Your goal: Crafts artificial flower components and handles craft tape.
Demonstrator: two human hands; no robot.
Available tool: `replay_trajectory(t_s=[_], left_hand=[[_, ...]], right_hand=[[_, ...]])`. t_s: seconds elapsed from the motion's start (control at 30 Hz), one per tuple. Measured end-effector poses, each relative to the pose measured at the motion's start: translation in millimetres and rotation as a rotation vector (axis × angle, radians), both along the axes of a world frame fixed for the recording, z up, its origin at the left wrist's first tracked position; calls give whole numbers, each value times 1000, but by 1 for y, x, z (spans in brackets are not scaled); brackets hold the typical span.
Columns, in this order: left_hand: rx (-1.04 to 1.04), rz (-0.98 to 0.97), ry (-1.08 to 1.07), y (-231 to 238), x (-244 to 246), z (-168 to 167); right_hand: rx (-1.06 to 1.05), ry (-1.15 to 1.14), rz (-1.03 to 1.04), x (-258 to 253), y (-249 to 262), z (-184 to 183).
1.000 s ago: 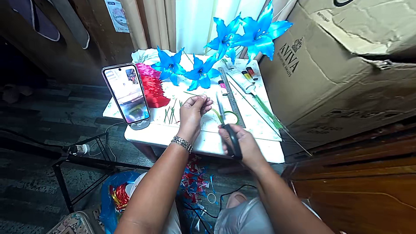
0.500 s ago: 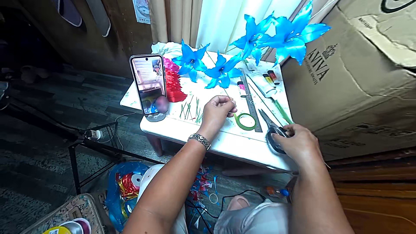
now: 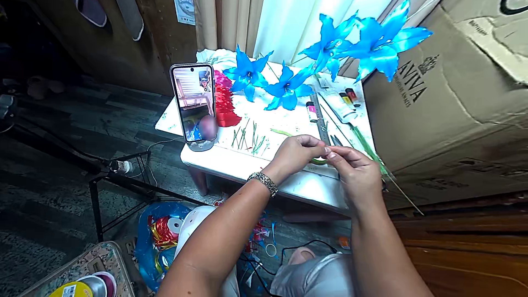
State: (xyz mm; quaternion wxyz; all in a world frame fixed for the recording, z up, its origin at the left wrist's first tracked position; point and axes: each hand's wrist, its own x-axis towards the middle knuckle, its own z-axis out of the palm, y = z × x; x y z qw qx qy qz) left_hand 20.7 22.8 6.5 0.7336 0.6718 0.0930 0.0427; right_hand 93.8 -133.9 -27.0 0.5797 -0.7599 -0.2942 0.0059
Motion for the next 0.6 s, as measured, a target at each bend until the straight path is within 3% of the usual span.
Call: replay_trajectory(t_s=[0.2,0.4,0.6], left_hand=[[-85,20,-42,3,18,-12],[-15,-5,3,1,0,3],[-19,-54,-70,7,25,-17]], right_hand=[[39,25,25,-1,-1,-2],[8,8,28,-1,-1,-4],[216,351,1,-7,10,-4]])
